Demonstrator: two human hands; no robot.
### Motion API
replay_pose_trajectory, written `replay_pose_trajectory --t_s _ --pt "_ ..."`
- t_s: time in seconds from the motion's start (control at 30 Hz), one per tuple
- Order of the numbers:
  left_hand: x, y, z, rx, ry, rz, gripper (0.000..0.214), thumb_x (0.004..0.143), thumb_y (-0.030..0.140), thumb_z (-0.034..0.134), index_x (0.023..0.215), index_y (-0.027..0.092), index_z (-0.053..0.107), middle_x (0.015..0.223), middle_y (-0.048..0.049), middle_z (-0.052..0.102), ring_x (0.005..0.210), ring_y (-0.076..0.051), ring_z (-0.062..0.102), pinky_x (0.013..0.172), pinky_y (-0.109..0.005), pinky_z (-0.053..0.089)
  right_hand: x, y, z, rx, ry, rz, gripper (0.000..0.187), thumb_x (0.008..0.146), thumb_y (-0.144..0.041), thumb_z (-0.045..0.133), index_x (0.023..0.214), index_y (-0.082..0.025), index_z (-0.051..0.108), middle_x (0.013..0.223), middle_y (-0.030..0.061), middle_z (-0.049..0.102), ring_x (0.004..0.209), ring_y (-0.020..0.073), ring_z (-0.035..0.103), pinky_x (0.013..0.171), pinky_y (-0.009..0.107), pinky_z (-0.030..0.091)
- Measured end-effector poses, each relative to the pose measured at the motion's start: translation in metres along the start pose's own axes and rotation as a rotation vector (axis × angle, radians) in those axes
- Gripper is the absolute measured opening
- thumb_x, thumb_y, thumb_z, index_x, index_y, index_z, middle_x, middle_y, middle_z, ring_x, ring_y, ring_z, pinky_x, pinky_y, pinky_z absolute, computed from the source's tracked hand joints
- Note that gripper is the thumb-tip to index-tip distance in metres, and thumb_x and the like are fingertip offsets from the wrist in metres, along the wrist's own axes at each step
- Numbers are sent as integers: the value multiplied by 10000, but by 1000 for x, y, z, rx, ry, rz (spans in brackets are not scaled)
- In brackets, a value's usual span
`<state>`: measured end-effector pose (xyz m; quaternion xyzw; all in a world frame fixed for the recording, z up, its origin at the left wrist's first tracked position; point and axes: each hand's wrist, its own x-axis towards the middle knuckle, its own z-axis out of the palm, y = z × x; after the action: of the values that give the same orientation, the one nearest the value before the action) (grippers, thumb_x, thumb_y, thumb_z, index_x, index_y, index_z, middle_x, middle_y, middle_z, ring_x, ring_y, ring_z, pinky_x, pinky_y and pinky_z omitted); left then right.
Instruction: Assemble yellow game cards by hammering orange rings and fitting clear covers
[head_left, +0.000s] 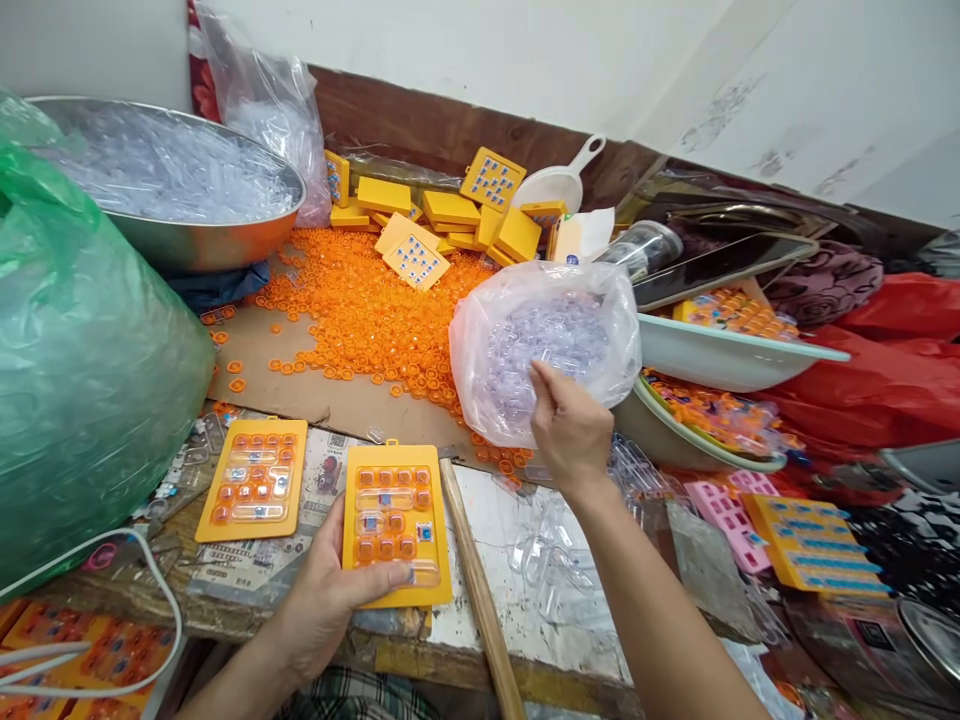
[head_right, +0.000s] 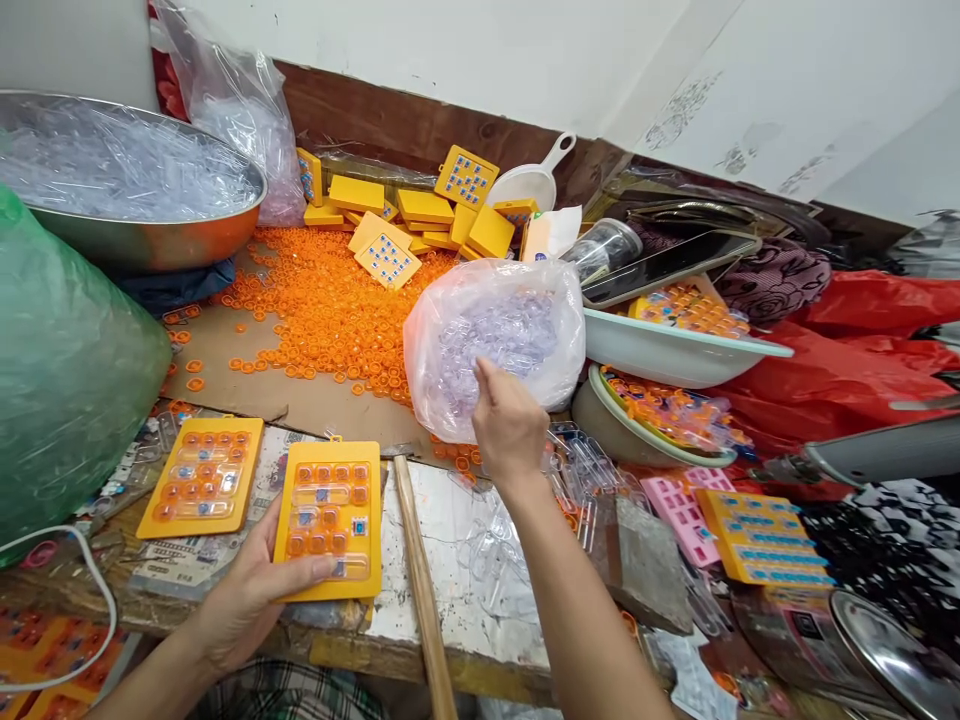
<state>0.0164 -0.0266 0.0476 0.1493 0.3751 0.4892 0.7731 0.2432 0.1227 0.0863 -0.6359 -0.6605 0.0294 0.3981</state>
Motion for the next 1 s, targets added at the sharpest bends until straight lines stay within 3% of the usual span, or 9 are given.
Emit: replay_pose_trajectory --t_s 0.07,0.13,0.23,0.3,0.47,0.67,0.83,1.0 --pt "0 1 0 6 15 11 753 589 196 835 1225 147 434 1141 -169 671 1021 -321 652 919 -445 505 -10 -12 -4 142 5 74 353 926 -365 452 1168 -165 613 1050 131 696 945 245 672 851 442 521" --pt "0 1 1 18 33 32 734 597 211 832 1213 155 436 1134 -162 676 1022 -318 653 924 -442 501 -27 -30 -7 302 -92 138 380 910 -406 494 1189 -164 583 952 99 714 796 200 700 727 386 578" --pt "1 0 3 79 73 78 693 605 215 827 1185 165 450 1131 -150 681 1010 -302 660 918 -426 507 -61 -57 -9 509 -314 195 331 818 -397 645 1061 -173 657 812 59 732 718 179 705 664 324 592" --pt "2 0 5 134 109 115 687 601 214 825 1178 170 456 1131 -144 681 987 -291 669 898 -413 521 -82 -69 -9 602 -373 226 242 789 -357 683 968 -195 692 802 49 729 735 174 696 671 302 584" --pt "0 -1 8 246 221 214 692 589 211 809 1175 169 441 1107 -122 684 974 -261 677 861 -348 544 -116 -75 -6 733 -362 301 136 733 -298 738 850 -230 740 843 38 661 757 160 634 709 286 552" --pt "-2 -14 8 360 309 279 633 610 232 763 1149 173 436 1073 -115 689 936 -238 690 825 -314 561 -144 -71 4 789 -303 468 210 698 -257 769 887 -234 680 754 4 613 721 147 598 675 259 517" --pt "-5 -26 3 425 383 328 729 617 300 758 1235 189 389 1106 -108 674 948 -239 688 843 -323 557 -152 -71 10 822 -238 576 230 655 -271 805 794 -239 624 764 -22 600 730 124 581 713 236 498" --pt "-11 -29 -5 505 364 368 750 648 351 740 1279 186 369 1110 -111 669 945 -238 681 840 -332 558 -147 -75 4 949 -328 679 448 641 -297 820 1041 -265 621 1045 34 677 929 187 652 837 320 523"
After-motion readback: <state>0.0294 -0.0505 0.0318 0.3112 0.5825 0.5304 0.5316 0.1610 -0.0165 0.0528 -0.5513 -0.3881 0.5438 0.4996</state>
